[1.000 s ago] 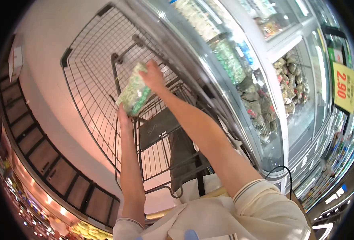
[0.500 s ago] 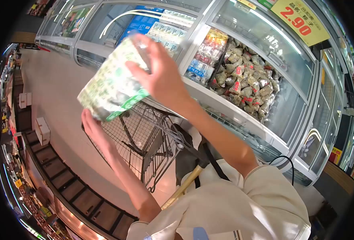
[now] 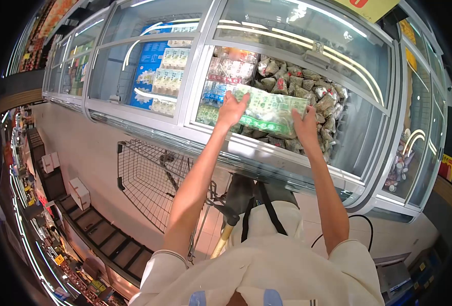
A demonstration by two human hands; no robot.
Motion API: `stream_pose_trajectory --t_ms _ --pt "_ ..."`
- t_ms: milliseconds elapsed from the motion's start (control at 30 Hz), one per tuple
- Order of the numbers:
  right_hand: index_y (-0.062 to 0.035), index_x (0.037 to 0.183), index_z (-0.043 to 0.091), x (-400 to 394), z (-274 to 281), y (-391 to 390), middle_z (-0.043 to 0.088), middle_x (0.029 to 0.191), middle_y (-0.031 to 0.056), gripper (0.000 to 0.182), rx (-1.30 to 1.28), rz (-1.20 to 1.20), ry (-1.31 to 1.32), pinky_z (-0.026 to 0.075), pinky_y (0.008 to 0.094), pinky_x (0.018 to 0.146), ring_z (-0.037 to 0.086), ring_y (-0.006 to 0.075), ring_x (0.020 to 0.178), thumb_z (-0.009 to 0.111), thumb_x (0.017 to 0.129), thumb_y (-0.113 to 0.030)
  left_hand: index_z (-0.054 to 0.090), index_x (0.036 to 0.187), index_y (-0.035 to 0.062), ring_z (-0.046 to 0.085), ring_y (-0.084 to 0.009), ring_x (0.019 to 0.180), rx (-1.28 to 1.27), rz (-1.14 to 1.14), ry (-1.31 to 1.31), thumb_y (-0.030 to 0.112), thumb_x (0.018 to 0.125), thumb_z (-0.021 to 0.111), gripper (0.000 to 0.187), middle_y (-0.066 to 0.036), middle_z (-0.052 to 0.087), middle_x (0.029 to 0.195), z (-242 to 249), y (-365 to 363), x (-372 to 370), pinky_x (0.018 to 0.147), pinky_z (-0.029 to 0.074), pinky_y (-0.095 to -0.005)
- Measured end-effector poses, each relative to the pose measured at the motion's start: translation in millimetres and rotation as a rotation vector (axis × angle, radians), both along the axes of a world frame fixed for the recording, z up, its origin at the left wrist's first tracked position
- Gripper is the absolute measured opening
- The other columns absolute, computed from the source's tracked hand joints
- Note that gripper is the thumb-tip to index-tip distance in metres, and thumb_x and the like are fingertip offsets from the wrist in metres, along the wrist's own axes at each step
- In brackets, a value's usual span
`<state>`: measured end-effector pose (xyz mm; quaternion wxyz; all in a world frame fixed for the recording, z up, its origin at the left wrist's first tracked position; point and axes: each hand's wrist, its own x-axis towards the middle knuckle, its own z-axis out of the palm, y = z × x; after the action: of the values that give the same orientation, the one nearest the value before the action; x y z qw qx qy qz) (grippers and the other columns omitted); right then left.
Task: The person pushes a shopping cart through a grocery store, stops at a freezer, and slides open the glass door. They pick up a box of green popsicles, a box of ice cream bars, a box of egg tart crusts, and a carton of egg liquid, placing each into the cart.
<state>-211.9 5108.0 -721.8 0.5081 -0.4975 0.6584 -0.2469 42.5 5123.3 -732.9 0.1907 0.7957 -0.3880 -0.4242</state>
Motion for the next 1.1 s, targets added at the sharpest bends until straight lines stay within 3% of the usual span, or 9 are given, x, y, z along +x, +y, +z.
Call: stream_pose_trajectory --t_ms 200,367,533,567,667,700,900,1033,1100 --pt "0.0016 0.13 0.04 100 -134 13 0.053 0.125 0.0269 0.053 0.074 0.035 -0.009 0.043 0.0485 0.102 0.055 0.0414 0.118 0.067 0.097 -0.031 0.032 0.15 -0.0136 0.042 -0.0467 0.142 0.404 0.072 -0.203 0.054 0.1 0.037 0.085 -0.036 0.038 0.153 -140 4 92 0.119 0.034 -0.0512" --pt "-0.0046 0.14 0.033 177 -162 29 0.051 0.139 0.0216 0.059 0.611 0.093 0.046 0.052 0.0475 0.091 0.056 0.034 0.122 0.065 0.097 -0.029 0.045 0.149 -0.0045 0.043 -0.0451 0.142 0.347 0.228 -0.541 0.031 0.104 0.035 0.058 -0.028 0.044 0.154 -336 54 176 0.12 0.032 -0.0495" --pt "-0.0069 0.157 0.017 198 -193 31 0.036 0.155 0.022 0.073 0.93 0.275 0.015 0.052 0.0502 0.092 0.049 0.0382 0.13 0.058 0.098 -0.022 0.053 0.14 -0.0083 0.049 -0.045 0.138 0.627 0.205 -0.369 0.038 0.102 0.035 0.062 -0.03 0.05 0.148 -168 5 134 0.119 0.034 -0.051" --pt "-0.003 0.162 -0.002 198 -173 24 0.038 0.155 0.0272 0.087 0.906 0.344 0.042 0.05 0.0484 0.096 0.049 0.0405 0.132 0.055 0.097 -0.017 0.055 0.139 -0.0091 0.05 -0.045 0.137 0.645 0.194 -0.338 0.039 0.102 0.035 0.064 -0.03 0.052 0.146 -152 -3 128 0.118 0.034 -0.0514" --pt "0.0051 0.16 -0.009 201 -172 18 0.042 0.152 0.0333 0.093 0.929 0.503 0.093 0.048 0.0459 0.102 0.05 0.0424 0.134 0.054 0.095 -0.017 0.053 0.141 -0.0074 0.05 -0.0435 0.138 0.702 0.346 -0.299 0.037 0.098 0.045 0.063 -0.029 0.051 0.148 -186 4 147 0.119 0.033 -0.0519" --pt "0.0115 0.158 -0.003 200 -169 19 0.048 0.144 0.0368 0.09 0.865 0.532 0.12 0.045 0.0442 0.108 0.051 0.044 0.133 0.054 0.094 -0.016 0.048 0.146 -0.0059 0.048 -0.0429 0.14 0.732 0.487 -0.325 0.036 0.096 0.05 0.065 -0.028 0.049 0.151 -223 18 168 0.12 0.031 -0.0528" --pt "0.0144 0.152 0.022 183 -145 4 0.049 0.142 0.0384 0.08 0.732 0.592 0.01 0.043 0.0461 0.11 0.053 0.046 0.132 0.06 0.094 -0.025 0.025 0.158 0.0008 0.035 -0.0428 0.147 0.799 0.359 -0.243 0.034 0.093 0.051 0.077 -0.023 0.033 0.161 -154 -15 128 0.121 0.024 -0.0576" --pt "0.0004 0.147 0.042 146 -68 -4 0.058 0.136 0.0271 0.056 0.019 0.492 -0.123 0.047 0.049 0.104 0.06 0.0434 0.121 0.059 0.097 -0.018 0.037 0.15 -0.0031 0.042 -0.0453 0.141 0.366 0.132 -0.391 0.038 0.095 0.055 0.071 -0.028 0.038 0.156 -137 -12 79 0.118 0.033 -0.0528" --pt "-0.0055 0.137 0.056 122 7 -40 0.062 0.128 0.0209 0.042 -0.194 0.365 -0.386 0.052 0.0393 0.095 0.064 0.035 0.114 0.056 0.096 0.0 0.045 0.145 -0.0071 0.039 -0.0421 0.145 -0.024 -0.081 -0.212 0.035 0.101 0.052 0.061 -0.031 0.043 0.152 -99 -5 53 0.12 0.032 -0.0478"
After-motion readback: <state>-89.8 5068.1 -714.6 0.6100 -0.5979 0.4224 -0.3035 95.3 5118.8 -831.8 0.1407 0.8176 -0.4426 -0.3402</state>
